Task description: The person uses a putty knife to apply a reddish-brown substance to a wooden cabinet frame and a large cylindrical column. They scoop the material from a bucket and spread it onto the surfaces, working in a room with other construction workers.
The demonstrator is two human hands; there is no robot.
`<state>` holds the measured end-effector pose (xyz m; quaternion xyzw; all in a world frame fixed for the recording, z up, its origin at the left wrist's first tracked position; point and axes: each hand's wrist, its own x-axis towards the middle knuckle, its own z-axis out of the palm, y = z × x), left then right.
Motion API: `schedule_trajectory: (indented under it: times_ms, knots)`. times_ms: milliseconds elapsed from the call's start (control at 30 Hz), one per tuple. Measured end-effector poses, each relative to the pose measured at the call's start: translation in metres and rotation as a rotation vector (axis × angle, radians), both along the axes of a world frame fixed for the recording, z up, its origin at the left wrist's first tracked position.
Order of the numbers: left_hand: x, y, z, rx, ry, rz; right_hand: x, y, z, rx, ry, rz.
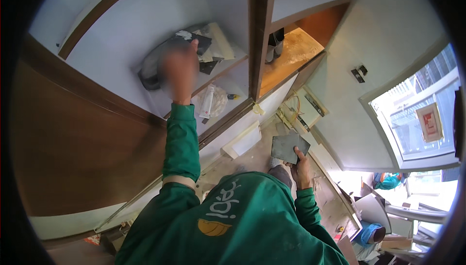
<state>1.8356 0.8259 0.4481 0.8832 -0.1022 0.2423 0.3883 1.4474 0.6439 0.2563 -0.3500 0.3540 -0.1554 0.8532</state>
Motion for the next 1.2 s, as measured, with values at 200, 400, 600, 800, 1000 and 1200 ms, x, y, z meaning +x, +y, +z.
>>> schedule_trajectory:
  times_ms: [200,400,600,800,1000,1200]
  knots:
    - [0.001,-0.003,-0.005,-0.568,-0.01,-0.063,-0.035,0.025,-0.014,0.059,0.063,-0.132]
    - [-0.049,0.03,0.022,-0.707,-0.481,-0.239,-0.066,0.034,-0.019,0.168,0.104,-0.238]
    - [-0.147,0.064,-0.023,-0.683,0.152,-0.341,-0.073,0.02,-0.02,0.101,0.095,-0.228]
    - [-0.186,0.029,-0.111,-1.007,0.724,-0.657,-0.073,-0.019,0.006,-0.043,0.0,-0.192]
    - [-0.266,-0.033,-0.098,-1.034,0.951,-1.026,-0.091,-0.079,0.052,-0.132,-0.081,-0.262]
    - [-0.34,-0.137,-0.103,-0.921,1.329,-1.148,-0.151,-0.115,0.114,-0.152,-0.271,-0.321]
